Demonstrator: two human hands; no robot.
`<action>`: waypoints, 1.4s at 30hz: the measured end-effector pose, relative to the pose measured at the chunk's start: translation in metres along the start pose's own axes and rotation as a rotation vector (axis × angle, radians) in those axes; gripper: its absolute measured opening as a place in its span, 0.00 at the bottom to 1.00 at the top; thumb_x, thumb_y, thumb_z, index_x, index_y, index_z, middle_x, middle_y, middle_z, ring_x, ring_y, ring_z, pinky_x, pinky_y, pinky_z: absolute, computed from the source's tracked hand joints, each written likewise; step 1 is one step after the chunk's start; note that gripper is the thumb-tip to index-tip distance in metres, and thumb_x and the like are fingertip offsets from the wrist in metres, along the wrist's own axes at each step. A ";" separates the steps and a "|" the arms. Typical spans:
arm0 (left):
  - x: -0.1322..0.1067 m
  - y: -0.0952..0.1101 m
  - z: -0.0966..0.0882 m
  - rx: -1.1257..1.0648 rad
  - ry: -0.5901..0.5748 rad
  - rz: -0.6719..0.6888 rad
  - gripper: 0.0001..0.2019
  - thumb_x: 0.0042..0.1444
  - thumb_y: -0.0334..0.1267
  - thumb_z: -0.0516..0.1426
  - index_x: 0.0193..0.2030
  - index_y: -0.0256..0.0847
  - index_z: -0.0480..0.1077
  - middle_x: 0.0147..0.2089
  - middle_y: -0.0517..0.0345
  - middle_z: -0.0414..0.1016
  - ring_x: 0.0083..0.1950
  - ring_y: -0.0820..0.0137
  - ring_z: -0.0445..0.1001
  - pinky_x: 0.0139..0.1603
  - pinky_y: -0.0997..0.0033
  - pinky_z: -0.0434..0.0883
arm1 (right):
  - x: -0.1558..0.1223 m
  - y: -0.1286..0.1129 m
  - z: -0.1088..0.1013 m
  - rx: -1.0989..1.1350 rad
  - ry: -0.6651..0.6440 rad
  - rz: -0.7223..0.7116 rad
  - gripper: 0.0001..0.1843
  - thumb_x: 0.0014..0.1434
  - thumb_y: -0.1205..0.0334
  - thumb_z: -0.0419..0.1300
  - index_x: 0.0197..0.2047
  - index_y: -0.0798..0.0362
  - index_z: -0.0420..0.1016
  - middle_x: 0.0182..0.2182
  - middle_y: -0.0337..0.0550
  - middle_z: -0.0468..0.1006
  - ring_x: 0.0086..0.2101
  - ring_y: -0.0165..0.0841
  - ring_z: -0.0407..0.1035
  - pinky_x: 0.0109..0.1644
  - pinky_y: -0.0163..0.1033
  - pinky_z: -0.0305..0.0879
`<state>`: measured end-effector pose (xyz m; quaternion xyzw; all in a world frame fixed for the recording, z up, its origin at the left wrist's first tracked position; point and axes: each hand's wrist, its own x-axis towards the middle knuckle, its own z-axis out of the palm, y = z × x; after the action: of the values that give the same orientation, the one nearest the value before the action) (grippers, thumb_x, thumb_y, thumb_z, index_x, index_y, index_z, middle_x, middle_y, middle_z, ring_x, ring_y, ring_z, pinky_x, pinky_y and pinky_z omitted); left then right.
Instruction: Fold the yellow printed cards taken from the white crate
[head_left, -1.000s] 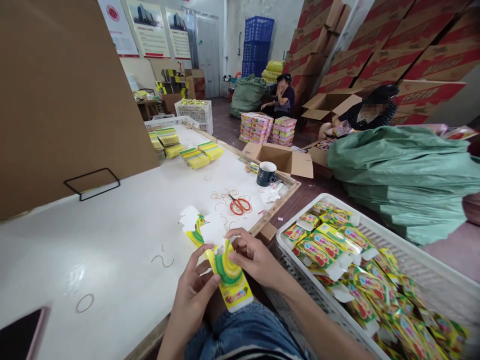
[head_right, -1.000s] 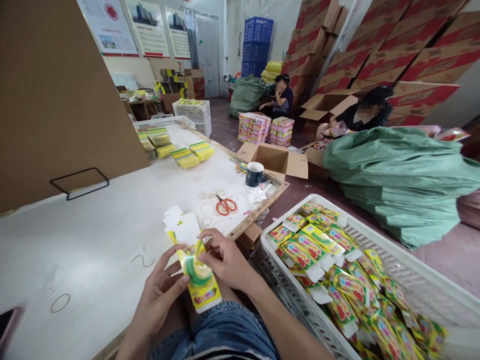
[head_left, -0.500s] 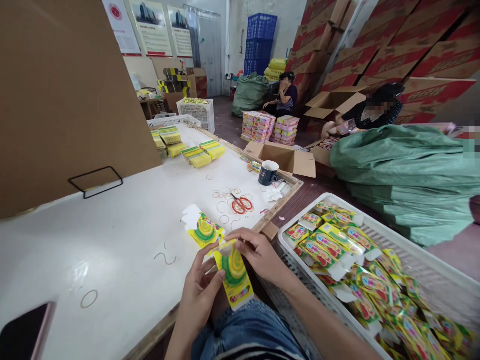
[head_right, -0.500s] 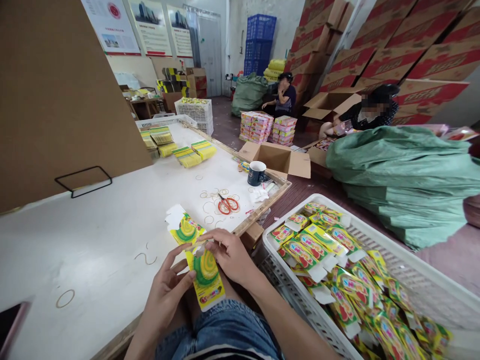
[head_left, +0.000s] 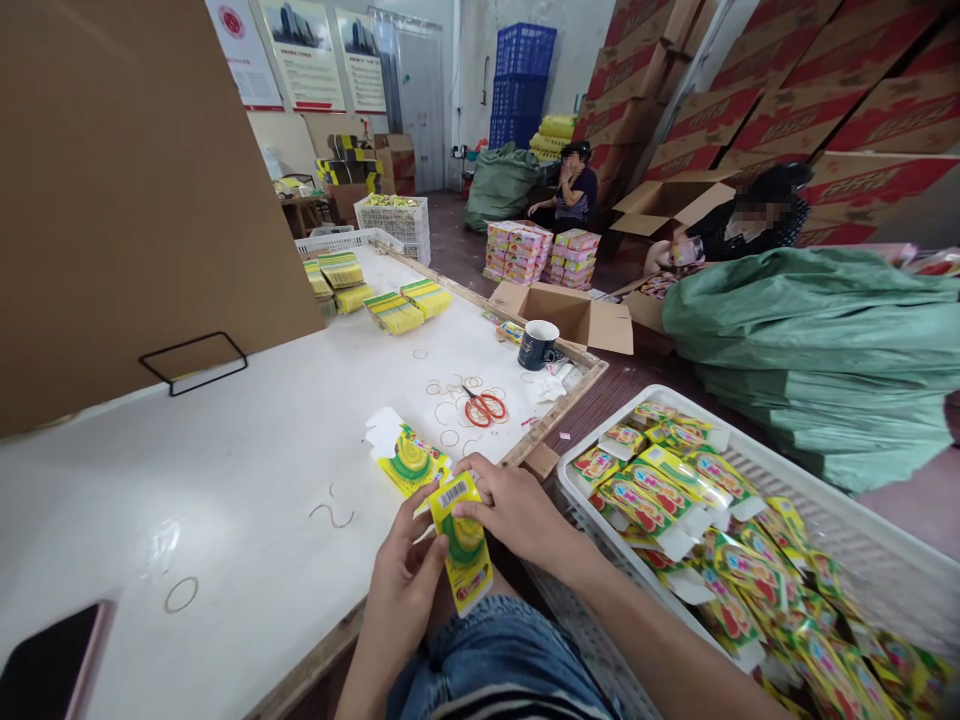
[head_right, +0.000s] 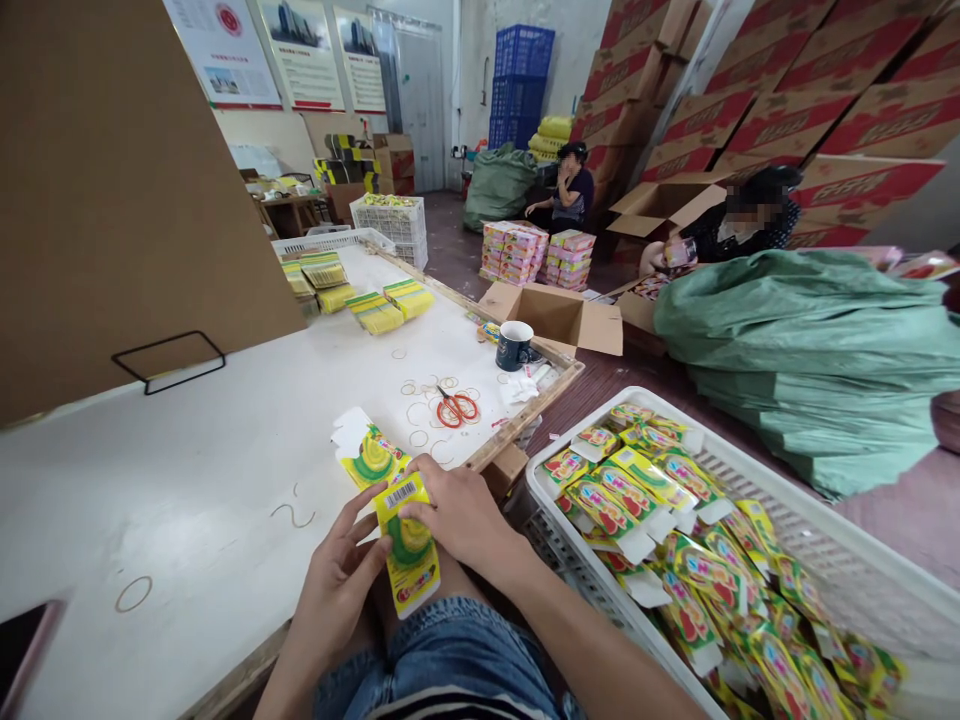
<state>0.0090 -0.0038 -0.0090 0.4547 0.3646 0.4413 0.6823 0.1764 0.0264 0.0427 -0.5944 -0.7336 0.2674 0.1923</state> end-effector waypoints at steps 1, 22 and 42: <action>0.000 0.002 0.000 -0.004 0.015 -0.004 0.31 0.59 0.43 0.56 0.65 0.40 0.47 0.63 0.41 0.58 0.59 0.58 0.65 0.54 0.63 0.69 | 0.000 0.000 0.001 0.025 0.002 -0.017 0.19 0.56 0.56 0.59 0.51 0.51 0.65 0.26 0.36 0.70 0.29 0.29 0.64 0.35 0.32 0.53; 0.001 0.006 -0.004 0.115 0.074 0.031 0.30 0.58 0.45 0.56 0.64 0.39 0.50 0.62 0.41 0.60 0.58 0.59 0.66 0.52 0.64 0.71 | 0.007 0.007 0.013 0.131 -0.021 -0.008 0.24 0.51 0.60 0.58 0.52 0.49 0.61 0.23 0.32 0.65 0.25 0.27 0.60 0.30 0.31 0.48; -0.003 0.017 -0.016 -0.047 0.028 0.006 0.32 0.57 0.42 0.58 0.63 0.37 0.48 0.61 0.37 0.61 0.54 0.57 0.69 0.50 0.59 0.71 | 0.002 0.010 0.009 0.692 0.020 -0.221 0.16 0.62 0.57 0.55 0.51 0.54 0.68 0.41 0.42 0.71 0.33 0.26 0.63 0.37 0.31 0.60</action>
<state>-0.0108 0.0018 0.0018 0.4333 0.3624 0.4580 0.6864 0.1777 0.0286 0.0291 -0.4139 -0.6575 0.4716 0.4171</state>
